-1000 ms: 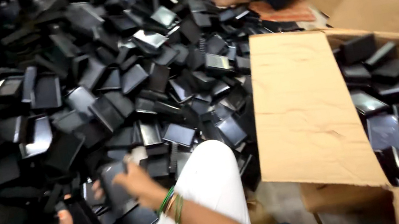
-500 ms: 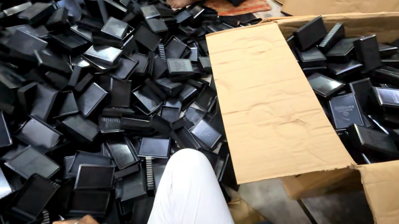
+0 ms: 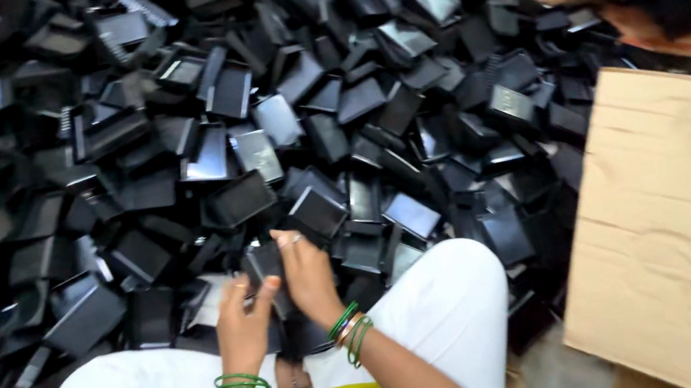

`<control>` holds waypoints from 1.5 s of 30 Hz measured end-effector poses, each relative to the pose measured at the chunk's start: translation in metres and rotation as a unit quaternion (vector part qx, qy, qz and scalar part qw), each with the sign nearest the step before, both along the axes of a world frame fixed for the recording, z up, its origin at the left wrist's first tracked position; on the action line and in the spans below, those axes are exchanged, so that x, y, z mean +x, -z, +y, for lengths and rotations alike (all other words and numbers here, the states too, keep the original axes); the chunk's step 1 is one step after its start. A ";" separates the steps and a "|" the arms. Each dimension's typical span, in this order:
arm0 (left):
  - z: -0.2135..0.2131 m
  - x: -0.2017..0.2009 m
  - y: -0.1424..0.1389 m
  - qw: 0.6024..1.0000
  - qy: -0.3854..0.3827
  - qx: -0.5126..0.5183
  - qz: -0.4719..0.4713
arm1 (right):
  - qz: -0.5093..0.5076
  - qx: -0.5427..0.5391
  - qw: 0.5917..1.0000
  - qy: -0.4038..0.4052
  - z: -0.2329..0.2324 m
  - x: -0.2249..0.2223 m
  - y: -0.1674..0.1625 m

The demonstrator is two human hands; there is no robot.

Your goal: The person sits on the floor and repeatedly picks up small black plastic cases from a large pile, opens them, and places them into a cardboard box. Other workers are visible nearby performing the same task.

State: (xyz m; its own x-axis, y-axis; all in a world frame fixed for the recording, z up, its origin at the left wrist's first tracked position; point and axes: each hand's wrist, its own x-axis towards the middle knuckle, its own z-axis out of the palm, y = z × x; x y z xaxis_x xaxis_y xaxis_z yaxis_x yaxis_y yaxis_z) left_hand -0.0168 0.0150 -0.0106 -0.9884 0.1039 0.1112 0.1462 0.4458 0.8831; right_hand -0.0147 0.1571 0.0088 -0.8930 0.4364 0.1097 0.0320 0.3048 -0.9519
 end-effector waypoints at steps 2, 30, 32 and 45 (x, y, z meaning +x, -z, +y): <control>-0.005 0.001 0.001 0.998 0.012 0.032 -0.052 | -0.024 0.059 0.997 0.033 0.002 -0.009 0.009; -0.028 -0.010 -0.018 0.944 0.046 0.235 -0.225 | -0.079 0.383 0.920 -0.029 0.090 -0.065 -0.013; -0.032 -0.012 -0.024 0.872 0.038 0.393 -0.290 | -0.095 0.442 0.891 -0.039 0.078 -0.067 0.003; -0.029 -0.017 0.012 0.827 -0.022 0.473 -0.303 | 0.107 -0.033 0.989 -0.100 0.072 -0.040 -0.004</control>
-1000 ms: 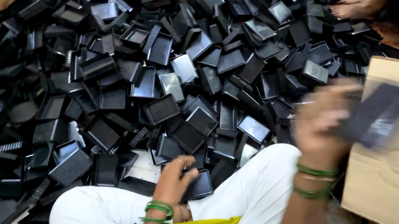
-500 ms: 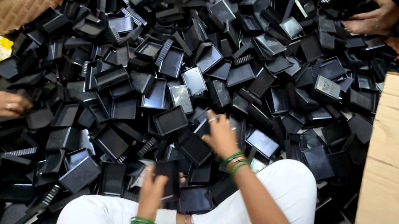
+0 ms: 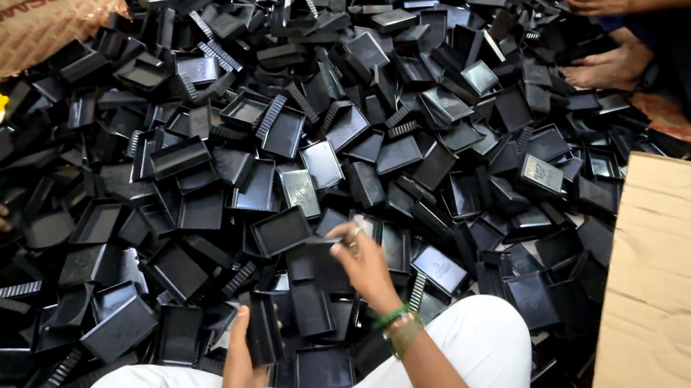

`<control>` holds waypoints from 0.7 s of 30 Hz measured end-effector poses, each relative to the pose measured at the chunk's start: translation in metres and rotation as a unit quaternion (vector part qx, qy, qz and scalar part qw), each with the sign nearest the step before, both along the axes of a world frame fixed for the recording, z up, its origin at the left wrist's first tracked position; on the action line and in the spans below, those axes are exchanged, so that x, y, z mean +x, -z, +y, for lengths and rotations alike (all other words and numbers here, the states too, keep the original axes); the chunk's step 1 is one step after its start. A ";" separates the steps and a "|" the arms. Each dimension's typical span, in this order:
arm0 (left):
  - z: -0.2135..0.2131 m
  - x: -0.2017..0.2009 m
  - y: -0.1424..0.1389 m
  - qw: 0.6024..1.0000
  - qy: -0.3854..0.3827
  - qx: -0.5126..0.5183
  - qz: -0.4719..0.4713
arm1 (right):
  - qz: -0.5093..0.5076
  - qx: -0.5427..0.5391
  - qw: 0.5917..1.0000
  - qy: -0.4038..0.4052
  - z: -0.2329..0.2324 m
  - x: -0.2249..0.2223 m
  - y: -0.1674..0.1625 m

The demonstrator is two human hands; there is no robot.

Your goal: The person sits on the floor and repeatedly picks up small black plastic cases from a large pile, opens them, and places them into a cardboard box. Other workers are visible nearby performing the same task.

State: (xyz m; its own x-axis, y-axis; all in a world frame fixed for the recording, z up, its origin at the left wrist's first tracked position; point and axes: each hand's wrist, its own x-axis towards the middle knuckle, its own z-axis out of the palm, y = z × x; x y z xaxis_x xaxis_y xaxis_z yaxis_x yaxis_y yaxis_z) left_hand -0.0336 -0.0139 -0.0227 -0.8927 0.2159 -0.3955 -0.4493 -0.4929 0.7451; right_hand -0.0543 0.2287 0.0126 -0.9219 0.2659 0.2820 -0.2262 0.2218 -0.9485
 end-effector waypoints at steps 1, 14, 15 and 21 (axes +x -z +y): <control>0.002 0.000 0.001 1.000 -0.006 -0.002 0.008 | -0.038 -0.102 0.991 -0.073 -0.008 0.009 -0.003; 0.026 0.018 -0.026 0.987 -0.012 -0.126 0.096 | -0.208 -0.177 0.962 -0.020 -0.103 0.049 0.002; 0.026 0.016 -0.024 0.984 -0.033 -0.144 0.104 | -0.212 -0.221 0.951 -0.028 -0.101 0.049 0.002; 0.033 0.011 0.001 0.897 -0.051 -0.370 0.235 | -0.149 -0.200 0.967 -0.059 -0.115 0.057 0.004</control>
State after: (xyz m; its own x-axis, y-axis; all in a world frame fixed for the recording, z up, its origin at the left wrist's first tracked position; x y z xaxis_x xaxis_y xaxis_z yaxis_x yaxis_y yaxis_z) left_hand -0.0225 0.0193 -0.0234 -0.9986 -0.0437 0.0288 0.0198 0.1938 0.9809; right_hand 0.0023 0.1141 0.0087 -0.9769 0.1859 -0.1051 0.0699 -0.1866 -0.9799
